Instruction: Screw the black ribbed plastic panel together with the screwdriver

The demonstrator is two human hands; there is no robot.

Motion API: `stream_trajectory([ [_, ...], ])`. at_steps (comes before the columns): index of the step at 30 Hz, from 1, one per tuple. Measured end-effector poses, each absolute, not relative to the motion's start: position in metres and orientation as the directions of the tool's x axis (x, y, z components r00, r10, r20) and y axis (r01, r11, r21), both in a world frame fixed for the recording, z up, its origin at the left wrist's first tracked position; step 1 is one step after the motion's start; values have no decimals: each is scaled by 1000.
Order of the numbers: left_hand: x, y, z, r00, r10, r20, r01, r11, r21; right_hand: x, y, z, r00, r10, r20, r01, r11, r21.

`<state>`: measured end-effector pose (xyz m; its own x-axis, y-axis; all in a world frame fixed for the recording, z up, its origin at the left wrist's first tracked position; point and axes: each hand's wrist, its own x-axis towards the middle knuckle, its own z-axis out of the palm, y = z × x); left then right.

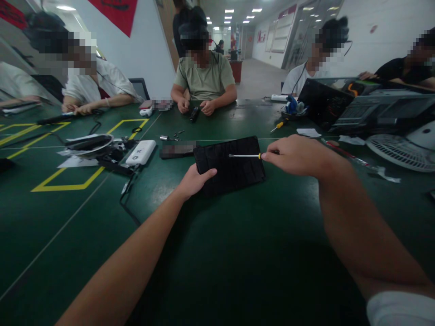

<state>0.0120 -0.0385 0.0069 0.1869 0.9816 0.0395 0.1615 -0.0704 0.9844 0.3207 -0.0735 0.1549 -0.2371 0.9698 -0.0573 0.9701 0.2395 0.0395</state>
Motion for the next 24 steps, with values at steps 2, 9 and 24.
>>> stream_trajectory([
  [2, 12, -39, 7, 189, 981, 34, 166, -66, 984, 321, -73, 154, -243, 968, -54, 969, 245, 40],
  [9, 12, -39, 8, 182, 983, 26, 159, -55, 986, 321, -71, 152, -239, 970, -54, 971, 239, -5],
  [24, 12, -37, 6, 182, 983, 30, 179, -63, 982, 326, -69, 149, -273, 960, 63, 961, 275, -26],
])
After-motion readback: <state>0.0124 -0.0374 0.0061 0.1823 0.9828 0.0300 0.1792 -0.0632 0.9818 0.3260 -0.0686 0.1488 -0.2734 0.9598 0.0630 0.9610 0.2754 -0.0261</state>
